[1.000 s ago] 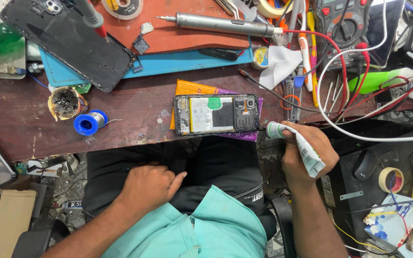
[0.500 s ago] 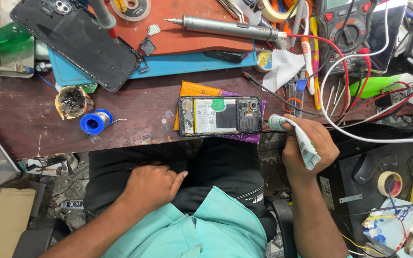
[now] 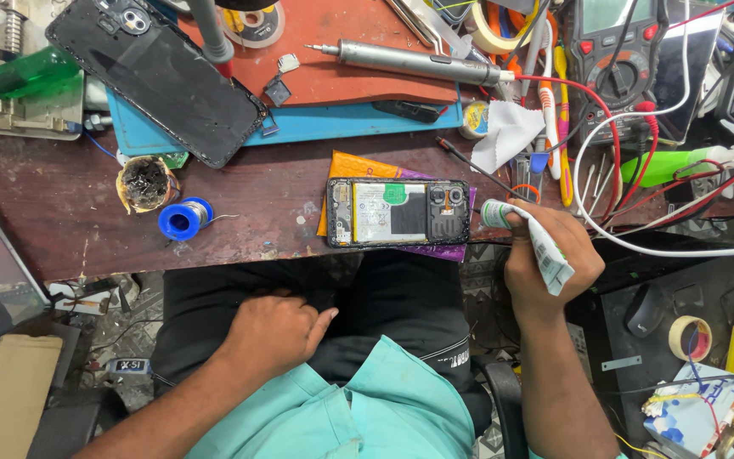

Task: The person applies adhesive to the edges of a disassembled smartphone chassis, then secures the device by wrapping multiple rubber bands around it. The person handles the phone, adhesive tube, and rubber bands on a cluttered workbench.

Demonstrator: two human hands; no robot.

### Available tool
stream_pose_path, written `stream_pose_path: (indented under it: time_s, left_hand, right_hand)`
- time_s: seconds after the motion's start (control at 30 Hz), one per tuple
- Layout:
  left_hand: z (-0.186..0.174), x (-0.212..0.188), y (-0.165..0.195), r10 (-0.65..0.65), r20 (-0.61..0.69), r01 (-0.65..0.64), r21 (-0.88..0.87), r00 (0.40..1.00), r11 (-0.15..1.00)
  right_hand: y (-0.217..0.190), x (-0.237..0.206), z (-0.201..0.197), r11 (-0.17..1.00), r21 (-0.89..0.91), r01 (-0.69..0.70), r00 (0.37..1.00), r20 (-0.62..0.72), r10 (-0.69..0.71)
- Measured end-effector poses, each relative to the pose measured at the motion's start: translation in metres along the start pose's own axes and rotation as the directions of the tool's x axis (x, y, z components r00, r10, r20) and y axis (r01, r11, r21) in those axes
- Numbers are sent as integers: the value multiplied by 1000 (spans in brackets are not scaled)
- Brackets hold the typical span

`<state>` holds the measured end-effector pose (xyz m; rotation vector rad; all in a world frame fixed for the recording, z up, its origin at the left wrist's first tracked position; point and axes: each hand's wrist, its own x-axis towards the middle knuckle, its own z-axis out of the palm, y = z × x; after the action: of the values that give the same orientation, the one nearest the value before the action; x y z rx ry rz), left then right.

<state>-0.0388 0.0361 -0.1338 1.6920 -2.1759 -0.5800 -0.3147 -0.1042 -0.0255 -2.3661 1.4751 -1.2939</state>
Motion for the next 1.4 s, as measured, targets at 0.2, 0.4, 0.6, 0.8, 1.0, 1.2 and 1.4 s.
stream_pose_path:
  time_s: [0.2, 0.4, 0.6, 0.8, 1.0, 1.2, 1.4]
  left_hand:
    - [-1, 1, 0, -3, 5, 3, -3, 1000, 1000]
    - [-3, 1, 0, 28, -20, -28, -10, 999, 1000]
    - [-4, 1, 0, 37, -32, -38, -7, 999, 999]
    - [-4, 1, 0, 31, -20, -31, -30, 999, 999]
    - [-4, 1, 0, 42, -36, -43, -31, 998, 999]
    - [-6, 1, 0, 54, -34, -55, -33, 998, 998]
    - [-7, 0, 0, 63, -41, -64, -27, 997, 998]
  right_hand:
    - [1, 4, 4, 1000, 13, -11, 1000, -16, 11]
    - [5, 9, 9, 1000, -1, 26, 999, -22, -26]
    - [8, 13, 11, 999, -27, 35, 999, -24, -35]
    - [8, 15, 14, 999, -21, 36, 999, -19, -36]
    - [7, 20, 16, 998, -43, 46, 999, -10, -47]
    - [7, 22, 17, 998, -34, 44, 999, -8, -44]
    - [10, 18, 18, 999, 24, 40, 999, -38, -39]
